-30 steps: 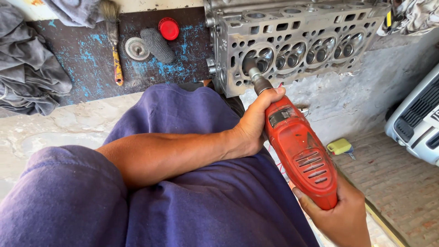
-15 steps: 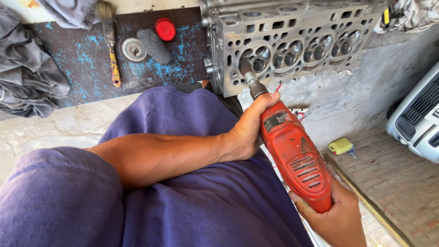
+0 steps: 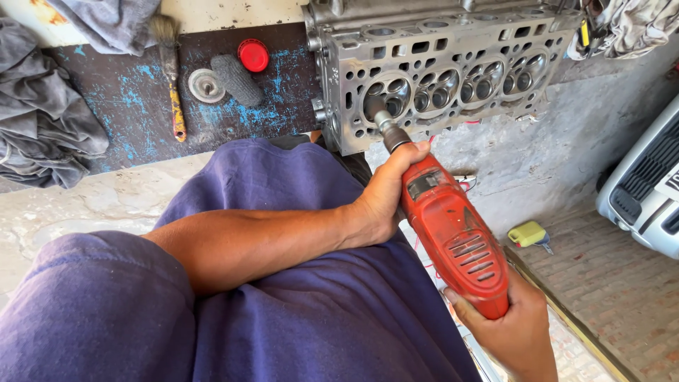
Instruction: Grinding valve seats in an engine cylinder head using a power drill
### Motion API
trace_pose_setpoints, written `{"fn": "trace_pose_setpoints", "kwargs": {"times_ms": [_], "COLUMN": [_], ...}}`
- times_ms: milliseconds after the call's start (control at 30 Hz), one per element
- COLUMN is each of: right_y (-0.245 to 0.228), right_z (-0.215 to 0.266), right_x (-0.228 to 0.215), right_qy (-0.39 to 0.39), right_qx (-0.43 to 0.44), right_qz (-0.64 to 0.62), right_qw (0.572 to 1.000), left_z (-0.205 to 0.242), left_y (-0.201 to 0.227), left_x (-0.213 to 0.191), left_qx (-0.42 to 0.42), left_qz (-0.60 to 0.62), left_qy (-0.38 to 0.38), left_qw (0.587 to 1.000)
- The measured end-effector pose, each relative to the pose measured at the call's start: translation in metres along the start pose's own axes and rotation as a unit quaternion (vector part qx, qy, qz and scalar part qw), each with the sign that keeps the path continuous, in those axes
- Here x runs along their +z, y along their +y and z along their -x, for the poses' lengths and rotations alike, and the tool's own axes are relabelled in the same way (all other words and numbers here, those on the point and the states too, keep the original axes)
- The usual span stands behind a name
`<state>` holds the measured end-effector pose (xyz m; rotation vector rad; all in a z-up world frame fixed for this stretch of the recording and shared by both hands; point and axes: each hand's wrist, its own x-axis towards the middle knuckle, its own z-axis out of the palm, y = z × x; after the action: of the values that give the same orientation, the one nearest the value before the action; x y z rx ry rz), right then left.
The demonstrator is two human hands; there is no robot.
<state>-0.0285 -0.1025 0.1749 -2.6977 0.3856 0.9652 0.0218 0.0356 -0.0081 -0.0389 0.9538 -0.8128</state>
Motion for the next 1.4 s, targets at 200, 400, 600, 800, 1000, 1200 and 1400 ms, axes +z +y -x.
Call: {"fn": "trace_pose_setpoints", "kwargs": {"times_ms": [200,400,600,800,1000,1200,1400], "right_y": [0.021,0.033,0.067,0.081,0.082,0.074,0.070], "right_z": [0.004,0.008,0.019,0.014,0.006,0.003,0.011], "right_x": [0.015,0.023,0.035,0.040,0.033,0.028,0.031], "right_qy": [0.036,0.044,0.076,0.079,0.067,0.067,0.057], "right_qx": [-0.007,-0.033,-0.062,0.008,-0.015,0.001,0.012], "right_qz": [-0.048,-0.057,-0.055,-0.035,-0.077,-0.069,-0.071], "right_qw": [0.998,0.997,0.994,0.996,0.995,0.995,0.996], "left_z": [0.009,0.010,0.003,-0.009,-0.014,-0.013,-0.011], "left_y": [0.009,0.003,-0.013,-0.019,-0.026,-0.023,-0.019], "left_x": [0.015,0.019,0.022,0.025,0.029,0.035,0.033], "left_qx": [-0.008,-0.001,-0.010,-0.013,0.001,0.011,-0.013], "left_qz": [-0.086,-0.149,-0.150,-0.166,-0.172,-0.169,-0.184], "left_qy": [0.093,0.102,0.124,0.136,0.133,0.152,0.178], "left_qw": [0.992,0.984,0.981,0.977,0.976,0.974,0.967]}}
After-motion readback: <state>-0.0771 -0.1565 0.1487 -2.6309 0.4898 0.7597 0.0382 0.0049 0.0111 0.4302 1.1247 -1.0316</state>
